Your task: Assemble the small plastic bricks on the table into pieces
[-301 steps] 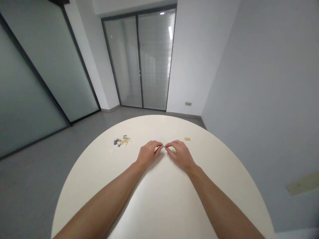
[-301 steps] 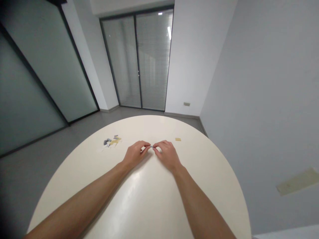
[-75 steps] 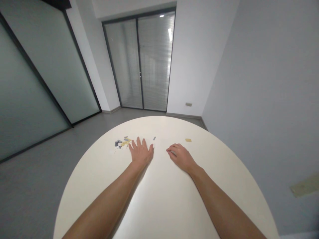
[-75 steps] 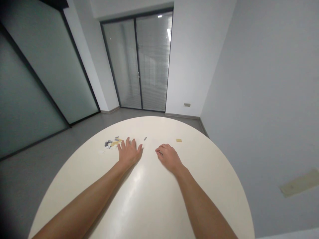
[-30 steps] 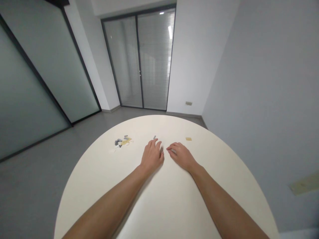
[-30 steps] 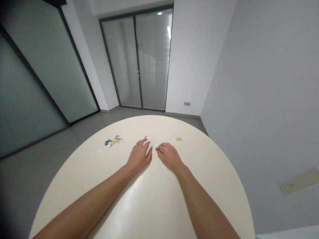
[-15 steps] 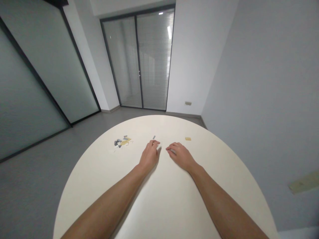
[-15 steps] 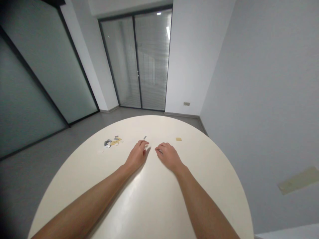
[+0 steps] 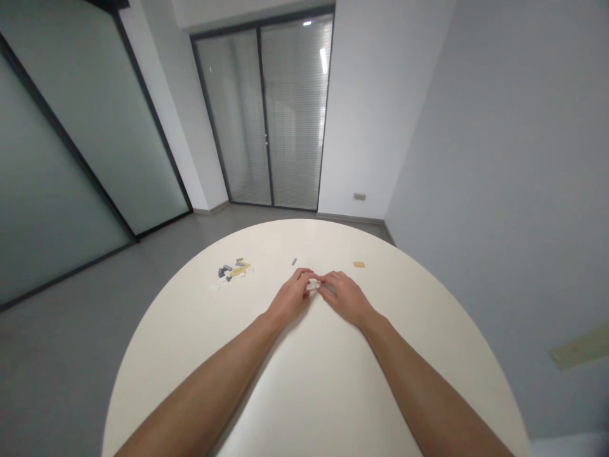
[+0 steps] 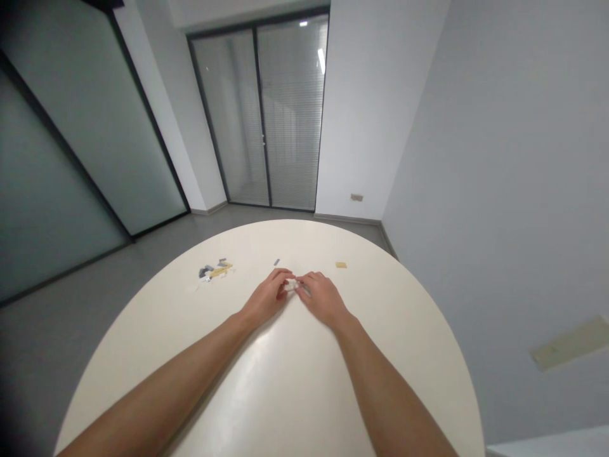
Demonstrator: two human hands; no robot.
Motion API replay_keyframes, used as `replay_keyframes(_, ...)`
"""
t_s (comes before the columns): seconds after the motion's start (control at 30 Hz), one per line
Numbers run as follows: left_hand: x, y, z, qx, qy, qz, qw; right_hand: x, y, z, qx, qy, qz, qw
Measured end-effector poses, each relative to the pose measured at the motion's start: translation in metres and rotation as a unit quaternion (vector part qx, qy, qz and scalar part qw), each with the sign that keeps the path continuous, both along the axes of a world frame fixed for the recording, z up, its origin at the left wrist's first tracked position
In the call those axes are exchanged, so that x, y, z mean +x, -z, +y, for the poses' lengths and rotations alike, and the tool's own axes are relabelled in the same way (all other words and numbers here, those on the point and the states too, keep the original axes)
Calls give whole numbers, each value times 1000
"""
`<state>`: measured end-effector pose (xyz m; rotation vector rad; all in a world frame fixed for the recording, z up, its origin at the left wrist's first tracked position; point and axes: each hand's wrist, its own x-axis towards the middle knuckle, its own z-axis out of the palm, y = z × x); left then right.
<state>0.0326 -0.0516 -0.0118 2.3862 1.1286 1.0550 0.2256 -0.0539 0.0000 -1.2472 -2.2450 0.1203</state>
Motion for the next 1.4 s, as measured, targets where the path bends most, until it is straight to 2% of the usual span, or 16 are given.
replay_keyframes(0.23, 1, -1, 0, 12, 34, -3, 999, 0, 1, 1, -6, -24, 7, 1000)
replay_keyframes(0.33, 2, 0, 1, 13, 14, -1, 1000, -1, 1, 2, -10, -22, 21, 999)
replay_keyframes(0.57, 1, -2, -1, 6, -74, 17, 997, -2, 1, 1, -8, -2, 58, 998)
replay_keyframes(0.83, 3, -11, -6, 4, -116, 5, 993, -3, -2, -1, -1, -7, 98, 995)
replay_keyframes(1.1, 3, -12, -6, -7, -107, -25, 994, -1, -3, 0, 41, -12, 98, 994)
replay_keyframes(1.4, 2, -11, -6, 16, -109, -20, 994, -1, -6, 0, 54, -9, 98, 994)
